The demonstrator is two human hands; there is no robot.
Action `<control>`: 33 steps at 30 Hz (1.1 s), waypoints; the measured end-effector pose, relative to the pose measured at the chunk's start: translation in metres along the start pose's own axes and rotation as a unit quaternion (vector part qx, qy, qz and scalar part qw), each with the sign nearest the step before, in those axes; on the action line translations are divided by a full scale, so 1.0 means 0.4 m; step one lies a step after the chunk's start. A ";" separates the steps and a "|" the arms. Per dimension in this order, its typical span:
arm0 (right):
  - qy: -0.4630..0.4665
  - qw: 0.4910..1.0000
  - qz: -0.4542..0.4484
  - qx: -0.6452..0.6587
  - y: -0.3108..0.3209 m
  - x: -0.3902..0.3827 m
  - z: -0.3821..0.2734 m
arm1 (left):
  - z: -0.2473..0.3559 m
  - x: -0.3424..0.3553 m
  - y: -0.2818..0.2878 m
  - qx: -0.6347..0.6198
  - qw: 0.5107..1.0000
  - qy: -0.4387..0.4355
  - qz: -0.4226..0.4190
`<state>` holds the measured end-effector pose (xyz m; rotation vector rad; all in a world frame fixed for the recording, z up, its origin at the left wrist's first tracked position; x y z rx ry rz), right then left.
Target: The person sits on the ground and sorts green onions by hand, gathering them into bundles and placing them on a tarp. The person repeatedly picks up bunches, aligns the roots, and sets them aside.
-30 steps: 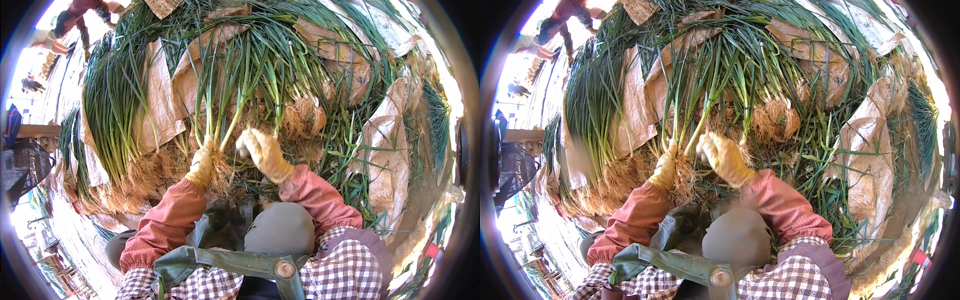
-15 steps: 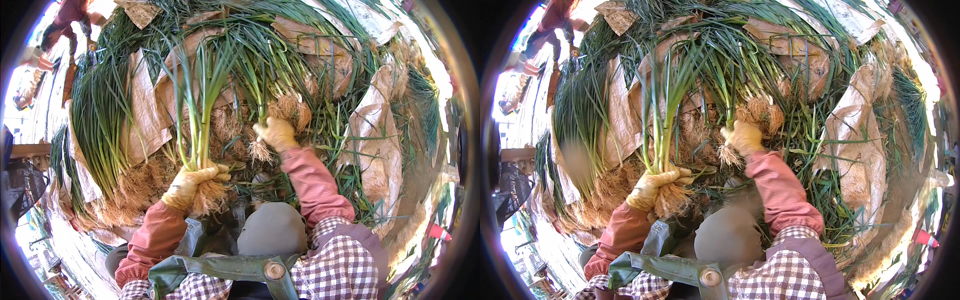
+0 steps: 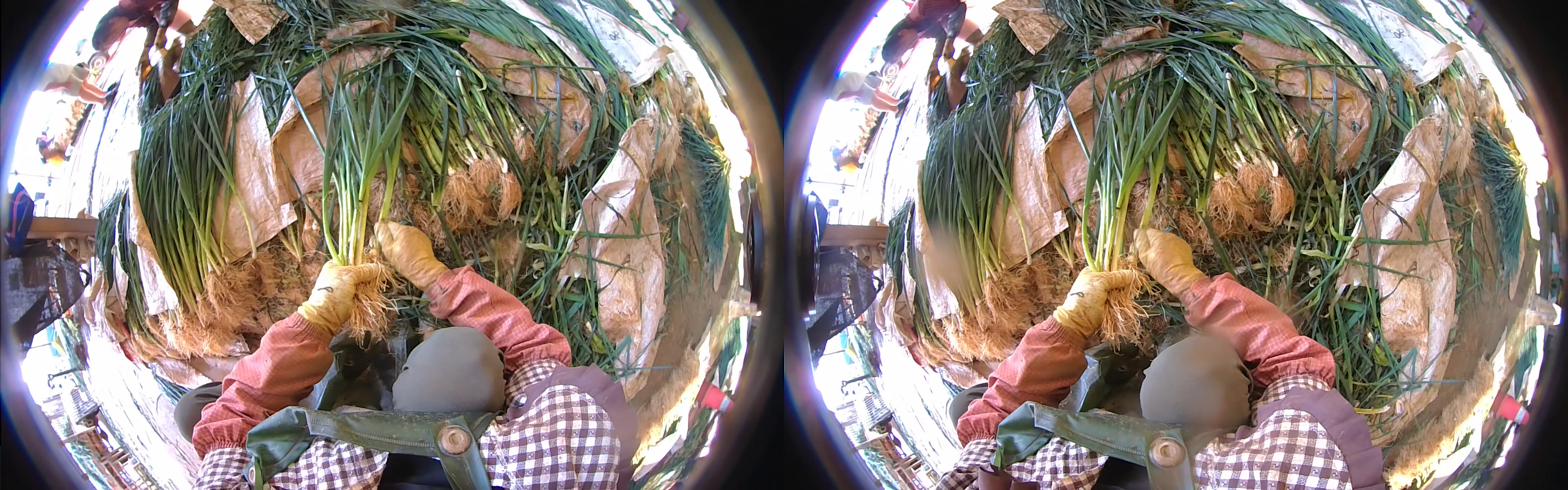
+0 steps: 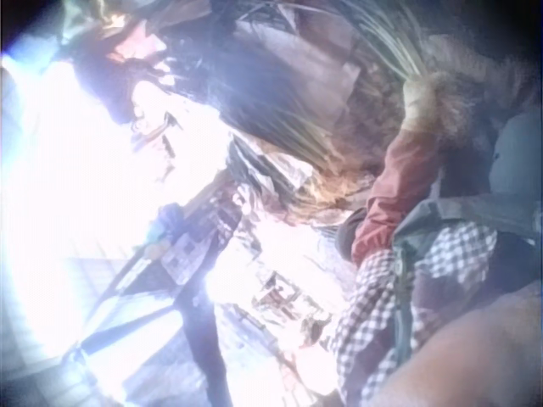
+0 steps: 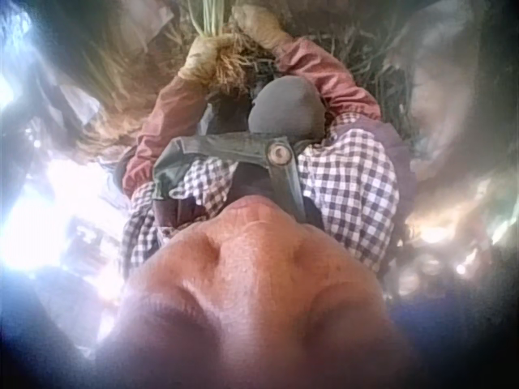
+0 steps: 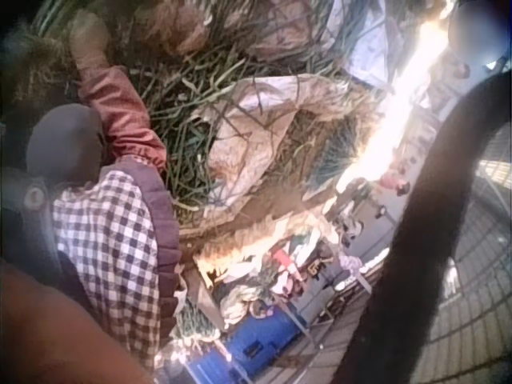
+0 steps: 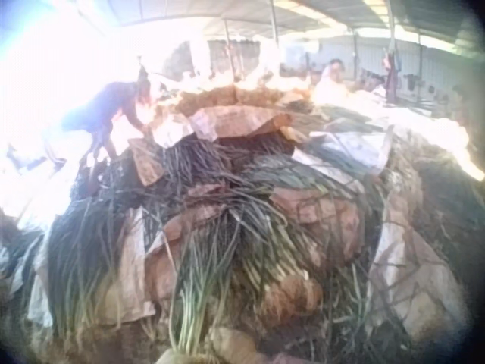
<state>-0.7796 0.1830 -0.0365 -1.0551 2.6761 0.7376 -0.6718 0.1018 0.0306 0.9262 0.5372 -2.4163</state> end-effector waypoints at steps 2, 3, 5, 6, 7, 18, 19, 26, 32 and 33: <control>0.088 0.992 0.026 -0.091 0.010 -0.014 -0.027 | 0.010 0.004 -0.003 0.028 1.000 -0.014 0.001; 0.130 0.981 0.038 -0.136 0.014 -0.027 -0.053 | 0.014 0.006 0.000 0.043 0.999 -0.020 0.003; 0.225 0.972 0.050 -0.042 0.041 -0.061 -0.128 | 0.002 0.026 0.027 0.030 0.999 -0.002 0.034; 0.231 0.971 0.052 0.040 0.069 -0.085 -0.172 | -0.008 0.037 0.044 0.032 0.998 -0.001 0.053; 0.233 0.963 0.054 0.121 0.090 -0.101 -0.199 | -0.022 0.049 0.062 0.033 0.997 0.000 0.071; -0.039 0.830 -0.202 0.519 0.104 -0.082 -0.096 | -0.020 -0.065 -0.037 -0.255 0.939 0.079 -0.217; -0.053 0.805 -0.201 0.556 0.118 -0.089 -0.126 | -0.026 -0.053 -0.034 -0.274 0.933 0.089 -0.213; -0.176 0.676 -0.149 0.699 0.006 -0.074 0.007 | -0.089 0.015 -0.017 -0.204 0.970 0.084 -0.104; -0.054 0.917 -0.203 0.340 -0.041 -0.059 0.034 | -0.085 0.030 0.028 -0.113 0.992 0.028 -0.054; 0.059 0.972 -0.171 0.152 -0.040 -0.063 0.035 | -0.079 0.028 0.027 -0.102 0.993 0.031 -0.046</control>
Point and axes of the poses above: each hand's wrist, its own x-axis towards the middle knuckle, its own y-axis out of the back of the hand, z = x × y, the point moved 6 cm from there along x, towards the middle knuckle, and after that the axes turned 4 degrees about -y, right-handed, at the moved point
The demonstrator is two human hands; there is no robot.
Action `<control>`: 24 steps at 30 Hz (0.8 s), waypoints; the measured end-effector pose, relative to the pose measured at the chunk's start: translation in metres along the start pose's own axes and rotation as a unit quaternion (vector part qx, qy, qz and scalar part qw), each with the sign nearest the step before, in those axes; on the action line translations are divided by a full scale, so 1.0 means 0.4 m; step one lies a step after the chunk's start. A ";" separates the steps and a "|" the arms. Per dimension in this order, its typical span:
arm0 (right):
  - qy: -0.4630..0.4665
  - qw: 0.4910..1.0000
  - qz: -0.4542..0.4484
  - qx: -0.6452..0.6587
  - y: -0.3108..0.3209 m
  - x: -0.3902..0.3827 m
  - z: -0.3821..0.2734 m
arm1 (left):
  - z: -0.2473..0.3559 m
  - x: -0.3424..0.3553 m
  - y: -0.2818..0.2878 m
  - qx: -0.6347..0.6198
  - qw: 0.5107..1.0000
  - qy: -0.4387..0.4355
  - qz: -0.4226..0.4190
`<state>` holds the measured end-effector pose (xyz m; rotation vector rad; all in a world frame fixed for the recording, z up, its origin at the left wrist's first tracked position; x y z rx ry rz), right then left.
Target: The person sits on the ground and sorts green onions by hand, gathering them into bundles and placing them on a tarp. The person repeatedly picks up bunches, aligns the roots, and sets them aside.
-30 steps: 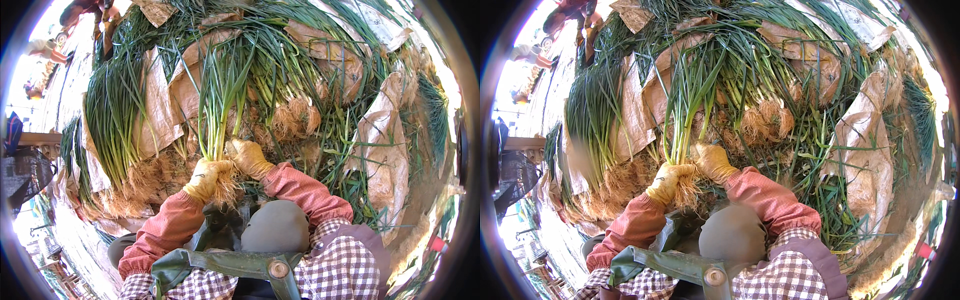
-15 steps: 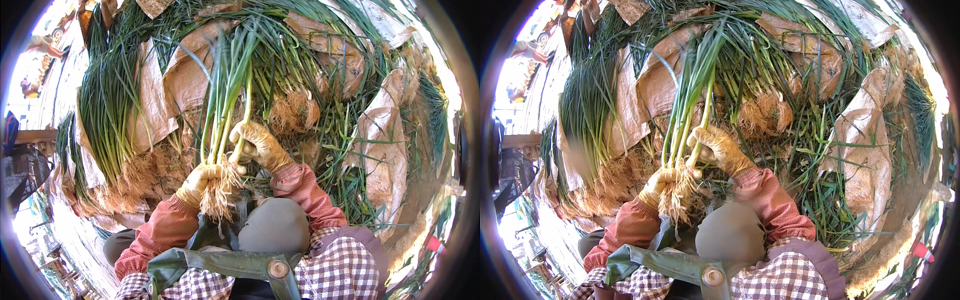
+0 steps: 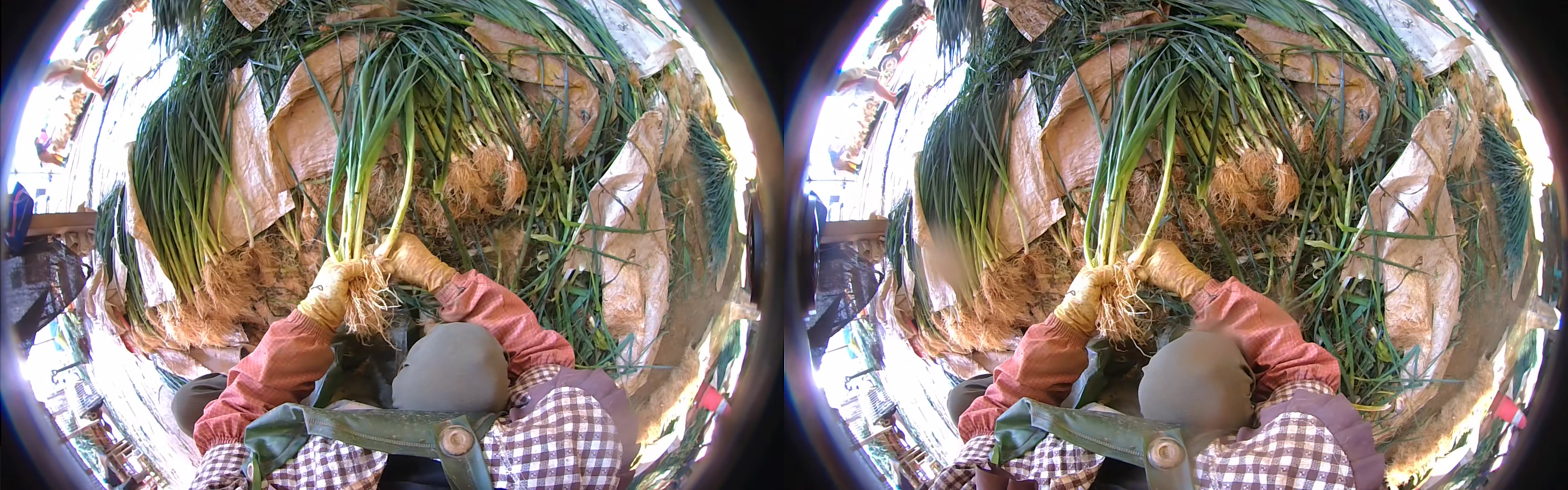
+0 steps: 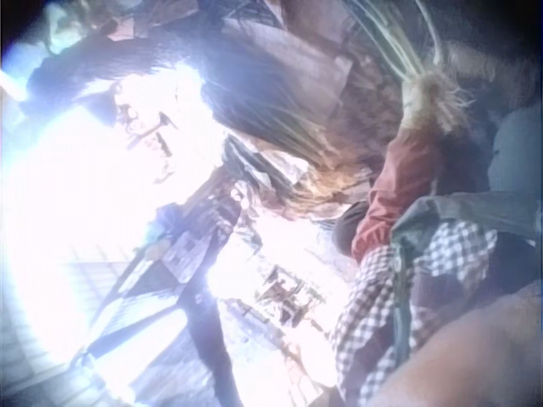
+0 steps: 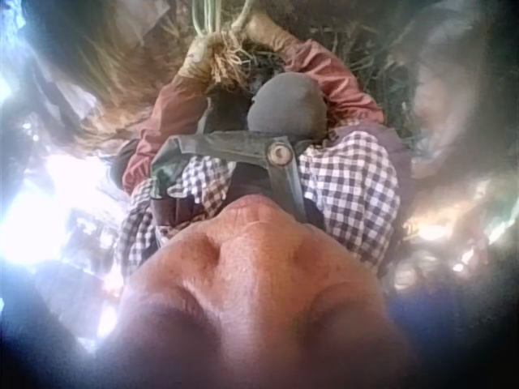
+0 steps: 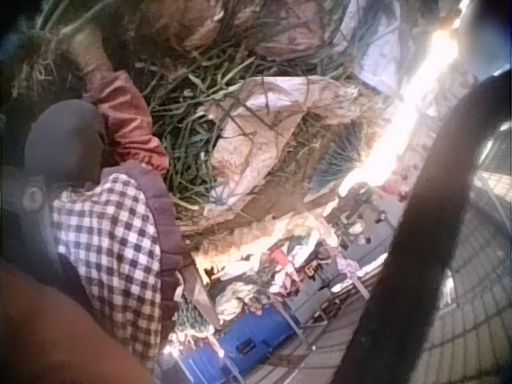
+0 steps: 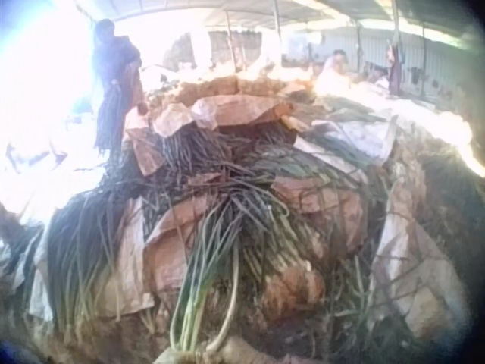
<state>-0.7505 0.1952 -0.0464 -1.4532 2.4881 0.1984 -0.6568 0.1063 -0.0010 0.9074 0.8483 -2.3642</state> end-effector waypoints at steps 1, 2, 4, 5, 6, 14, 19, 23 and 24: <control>-0.063 0.969 -0.075 -0.227 -0.022 0.000 -0.046 | 0.011 -0.009 -0.008 0.008 1.000 0.002 0.011; -0.120 0.878 -0.146 -0.439 -0.035 0.003 -0.059 | 0.022 -0.016 -0.012 0.015 1.000 0.004 0.022; 0.064 0.839 -0.210 -0.498 -0.115 -0.055 0.042 | 0.043 -0.013 -0.031 0.043 0.999 -0.012 0.018; 0.043 0.898 -0.165 -0.405 -0.081 -0.040 0.034 | 0.046 -0.011 -0.021 0.064 0.997 -0.032 0.024; 0.028 0.948 -0.115 -0.294 -0.037 -0.032 0.027 | 0.047 -0.009 -0.018 0.083 0.995 -0.051 0.028; -0.051 0.932 0.089 0.348 0.170 0.040 -0.037 | 0.035 -0.022 -0.032 0.076 0.997 -0.033 0.007; -0.098 0.854 0.135 0.493 0.153 0.024 -0.035 | 0.030 -0.016 -0.025 0.035 0.999 -0.010 0.022; -0.204 0.939 0.022 0.275 0.100 -0.003 -0.028 | 0.029 -0.015 -0.029 0.033 0.999 -0.015 0.003; -0.246 0.958 -0.024 0.146 0.076 -0.018 -0.021 | 0.027 -0.008 -0.027 0.040 0.999 -0.023 -0.003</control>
Point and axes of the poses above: each hand's wrist, its own x-axis towards the middle knuckle, its own y-axis out of the back of the hand, z = x × y, the point moved 6 cm from there along x, towards the middle knuckle, and after that the axes turned 4 degrees about -y, right-handed, at the moved point
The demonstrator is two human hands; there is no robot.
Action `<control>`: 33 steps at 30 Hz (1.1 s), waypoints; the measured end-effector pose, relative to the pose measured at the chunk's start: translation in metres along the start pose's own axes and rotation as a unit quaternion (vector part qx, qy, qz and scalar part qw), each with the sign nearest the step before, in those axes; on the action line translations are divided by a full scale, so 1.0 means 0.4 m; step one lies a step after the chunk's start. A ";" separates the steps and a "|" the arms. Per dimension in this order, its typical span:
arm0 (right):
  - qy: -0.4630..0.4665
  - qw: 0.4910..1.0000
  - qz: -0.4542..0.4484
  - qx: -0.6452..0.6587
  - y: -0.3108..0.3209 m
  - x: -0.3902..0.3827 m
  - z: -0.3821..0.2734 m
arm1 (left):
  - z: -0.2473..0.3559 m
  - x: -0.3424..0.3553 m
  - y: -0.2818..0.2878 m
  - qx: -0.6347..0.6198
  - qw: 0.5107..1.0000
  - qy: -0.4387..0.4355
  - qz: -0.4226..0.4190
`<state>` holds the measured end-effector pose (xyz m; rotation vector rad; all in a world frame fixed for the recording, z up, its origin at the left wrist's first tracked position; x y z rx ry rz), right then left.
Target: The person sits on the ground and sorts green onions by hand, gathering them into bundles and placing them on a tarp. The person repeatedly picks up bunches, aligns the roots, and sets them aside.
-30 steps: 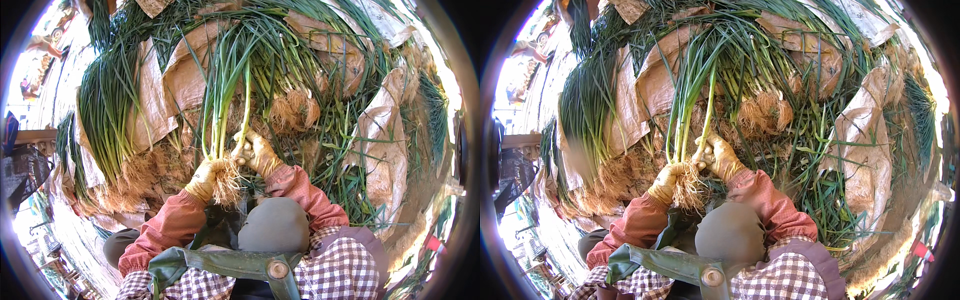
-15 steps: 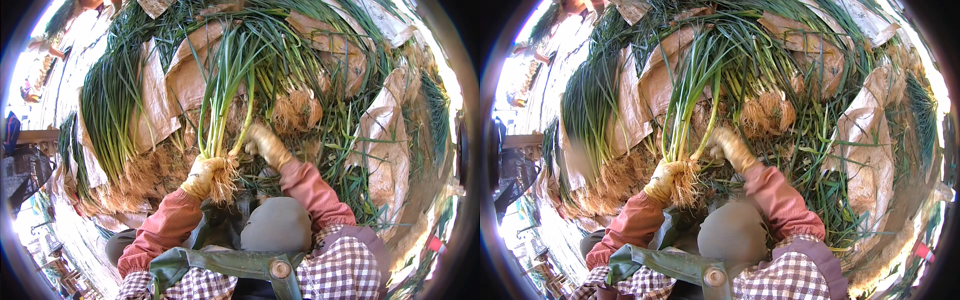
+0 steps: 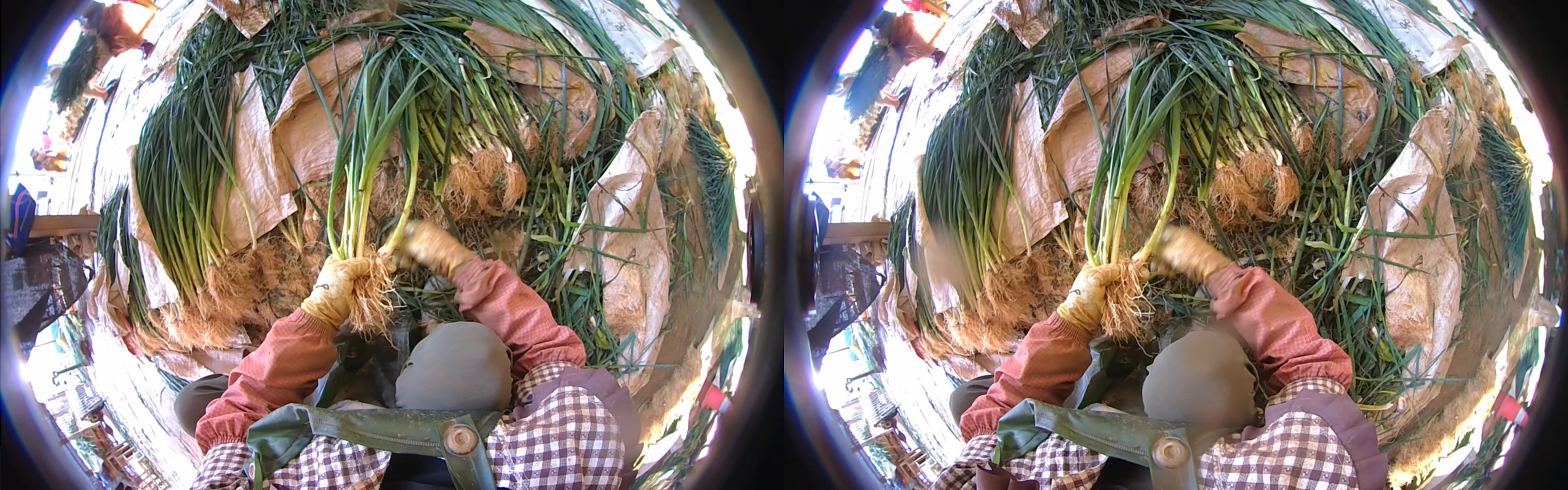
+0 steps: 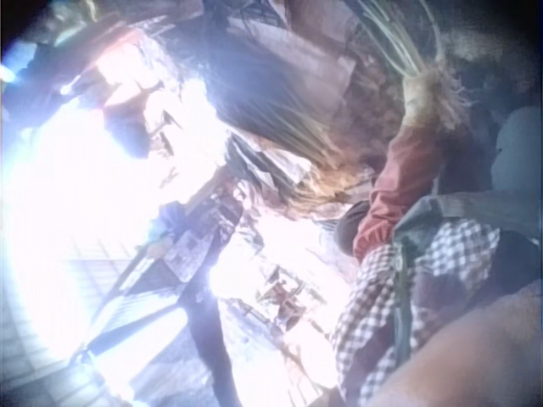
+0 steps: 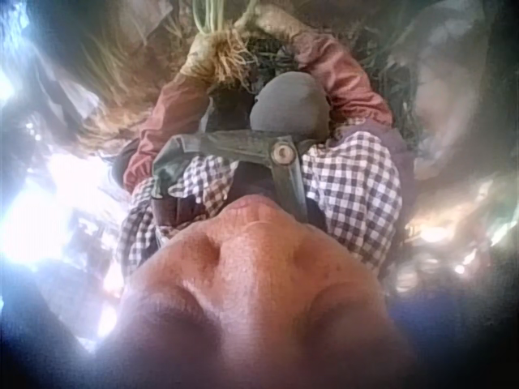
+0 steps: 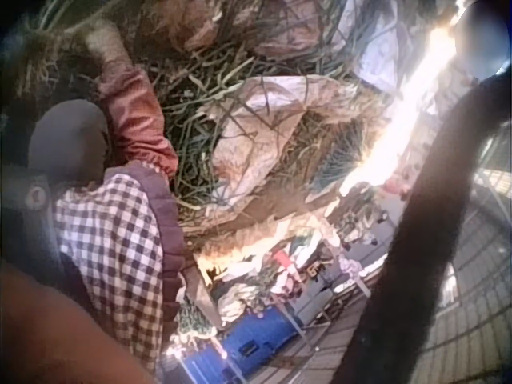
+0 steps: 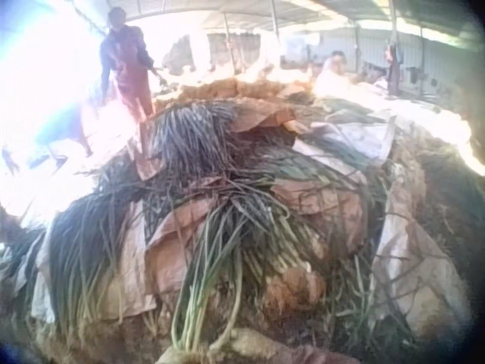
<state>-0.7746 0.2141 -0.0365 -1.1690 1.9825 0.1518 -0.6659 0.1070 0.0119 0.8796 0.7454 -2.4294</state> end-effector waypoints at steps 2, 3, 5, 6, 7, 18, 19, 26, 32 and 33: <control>-0.004 0.986 -0.080 -0.144 -0.091 -0.002 0.035 | -0.008 0.003 0.007 -0.001 0.999 -0.003 0.040; 0.132 0.965 -0.079 -0.212 -0.119 -0.009 0.005 | -0.024 0.004 0.023 -0.005 0.998 -0.012 0.059; 0.117 0.923 -0.101 -0.351 -0.129 -0.014 0.021 | -0.062 0.004 0.059 -0.007 0.996 0.001 0.085; 0.164 0.892 -0.126 -0.402 -0.138 0.009 0.057 | -0.066 0.006 0.050 -0.013 0.997 0.012 0.071; 0.211 0.856 -0.148 -0.449 -0.145 0.055 0.126 | -0.065 0.008 0.035 -0.018 0.998 0.023 0.056; 0.240 0.925 -0.114 0.270 0.035 -0.076 -0.038 | -0.001 0.024 -0.013 -0.118 0.989 0.085 -0.001; 0.211 0.946 -0.124 0.214 -0.007 -0.070 -0.037 | -0.027 0.035 0.003 -0.151 0.983 0.107 -0.002; 0.189 0.977 -0.025 0.096 -0.070 -0.004 0.015 | -0.001 0.051 0.047 -0.039 0.999 0.028 -0.010; 0.404 0.855 0.119 -0.303 -0.103 -0.043 -0.044 | -0.065 0.134 0.080 -0.085 0.988 0.119 -0.037; 0.398 0.828 0.101 -0.381 -0.120 -0.058 -0.045 | -0.033 0.112 0.073 0.015 0.993 0.113 0.007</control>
Point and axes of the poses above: each hand's wrist, its own x-axis towards the middle knuckle, its own y-axis out of the back of the hand, z = x × y, the point moved 6 cm from there along x, towards the middle knuckle, and after that the axes turned 4 degrees about -y, right-handed, at the moved point
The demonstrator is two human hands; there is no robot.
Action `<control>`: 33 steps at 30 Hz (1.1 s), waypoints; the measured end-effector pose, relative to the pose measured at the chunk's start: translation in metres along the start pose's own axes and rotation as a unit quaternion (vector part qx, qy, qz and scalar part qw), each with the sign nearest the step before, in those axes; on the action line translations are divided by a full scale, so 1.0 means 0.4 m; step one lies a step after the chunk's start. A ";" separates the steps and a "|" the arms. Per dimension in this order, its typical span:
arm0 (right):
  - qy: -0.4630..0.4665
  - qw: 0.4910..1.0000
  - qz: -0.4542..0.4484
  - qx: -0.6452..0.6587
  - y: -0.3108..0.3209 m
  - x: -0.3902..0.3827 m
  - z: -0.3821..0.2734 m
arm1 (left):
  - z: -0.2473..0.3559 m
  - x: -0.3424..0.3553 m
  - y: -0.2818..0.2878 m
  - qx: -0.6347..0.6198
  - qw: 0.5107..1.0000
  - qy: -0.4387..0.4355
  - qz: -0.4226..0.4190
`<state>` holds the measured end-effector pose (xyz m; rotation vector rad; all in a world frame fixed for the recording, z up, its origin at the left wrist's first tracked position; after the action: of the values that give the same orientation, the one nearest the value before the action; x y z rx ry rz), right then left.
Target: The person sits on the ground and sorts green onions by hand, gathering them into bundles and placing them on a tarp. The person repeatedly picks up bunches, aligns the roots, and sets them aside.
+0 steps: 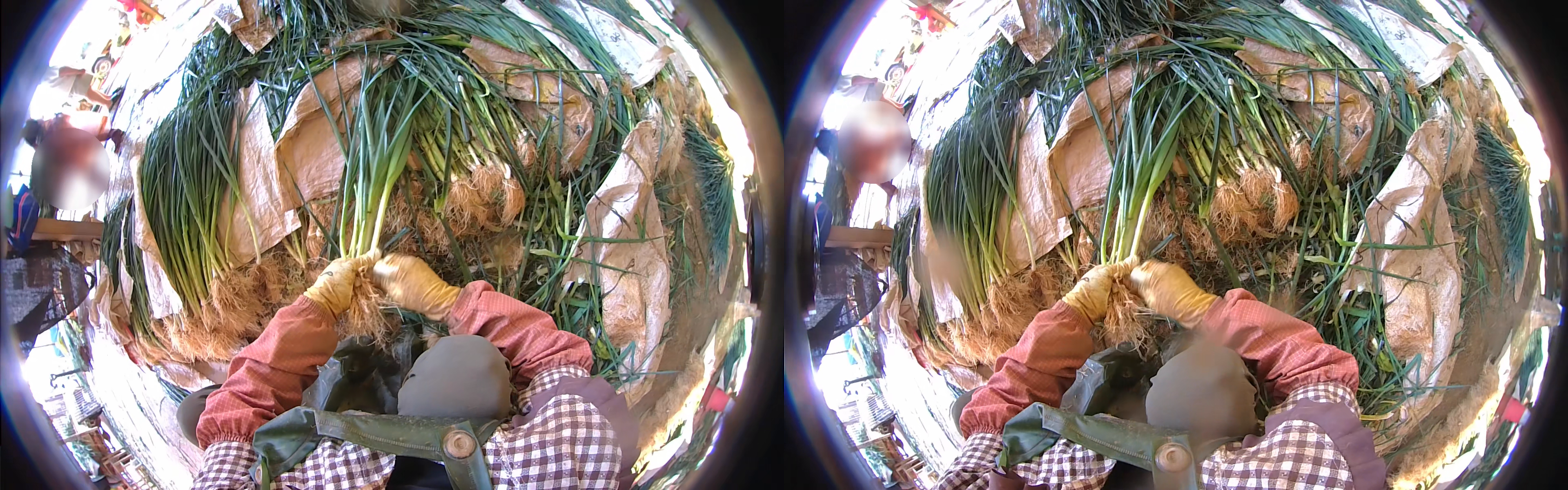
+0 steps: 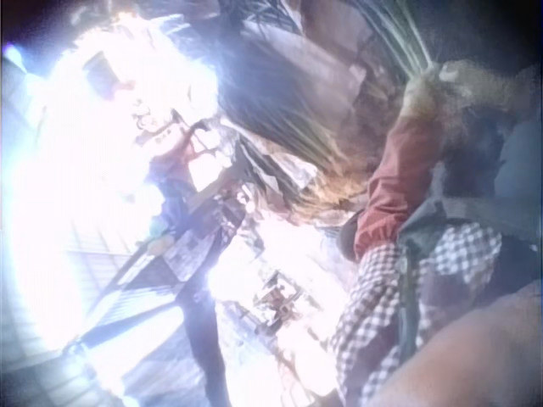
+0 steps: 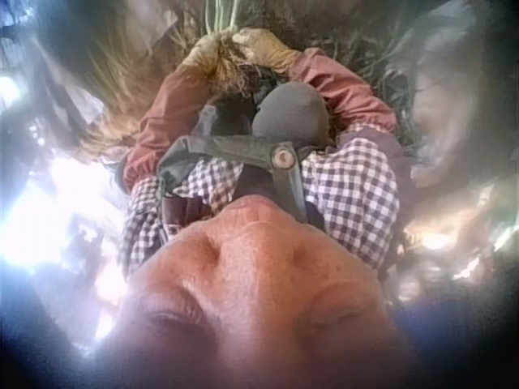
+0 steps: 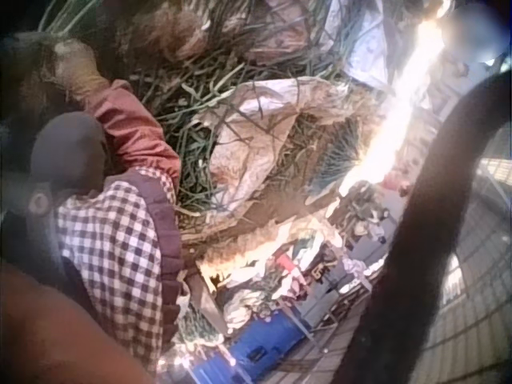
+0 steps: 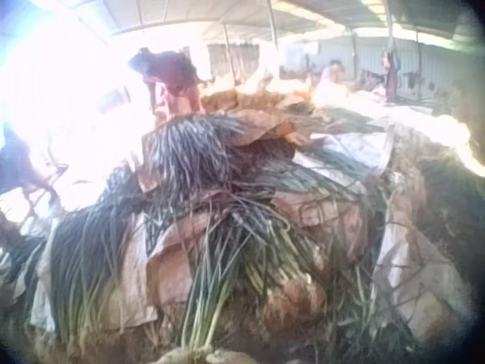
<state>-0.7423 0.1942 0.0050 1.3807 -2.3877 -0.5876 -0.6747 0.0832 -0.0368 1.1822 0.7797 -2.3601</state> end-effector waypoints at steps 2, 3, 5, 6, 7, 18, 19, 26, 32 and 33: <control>0.049 0.995 -0.083 -0.031 -0.018 -0.014 -0.017 | -0.017 0.010 0.020 0.063 0.995 -0.048 0.062; 0.074 0.990 -0.123 0.006 -0.034 -0.018 -0.018 | -0.018 0.012 0.042 0.091 0.991 -0.076 0.066; -0.063 0.903 -0.383 0.183 -0.048 -0.065 -0.053 | 0.037 -0.064 0.023 0.054 0.991 -0.075 0.099; -0.063 0.924 -0.341 0.163 -0.016 -0.072 -0.036 | 0.086 -0.122 0.013 0.110 0.989 -0.055 0.085; -0.058 0.941 -0.302 0.143 0.018 -0.072 -0.016 | 0.133 -0.180 0.027 0.165 0.983 -0.038 0.076; -0.322 0.869 0.159 0.341 0.307 0.069 0.188 | 0.197 -0.313 0.014 0.084 0.975 -0.201 0.046; -0.284 0.879 0.135 0.357 0.292 0.052 0.103 | 0.167 -0.288 0.015 0.038 0.982 -0.179 0.048; -0.244 0.824 -0.073 0.506 -0.046 -0.054 0.061 | -0.026 -0.059 0.028 -0.019 0.998 -0.057 -0.010; -0.302 0.832 0.057 0.461 0.000 -0.021 0.173 | -0.002 -0.055 -0.049 0.037 0.998 -0.041 -0.029; -0.275 0.844 0.073 0.454 -0.007 -0.016 0.183 | 0.038 -0.085 -0.079 0.204 0.971 -0.124 -0.005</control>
<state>-0.7712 0.2123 -0.0602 1.4249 -3.4520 0.3309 -0.6821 0.1012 0.0081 0.9953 0.2212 -2.6892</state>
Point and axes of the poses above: each hand's wrist, its own x-axis towards the middle knuckle, its own y-axis out of the back of the hand, z = x × y, the point moved 6 cm from there along x, towards the middle knuckle, and after that the axes turned 4 degrees about -y, right-handed, at the moved point
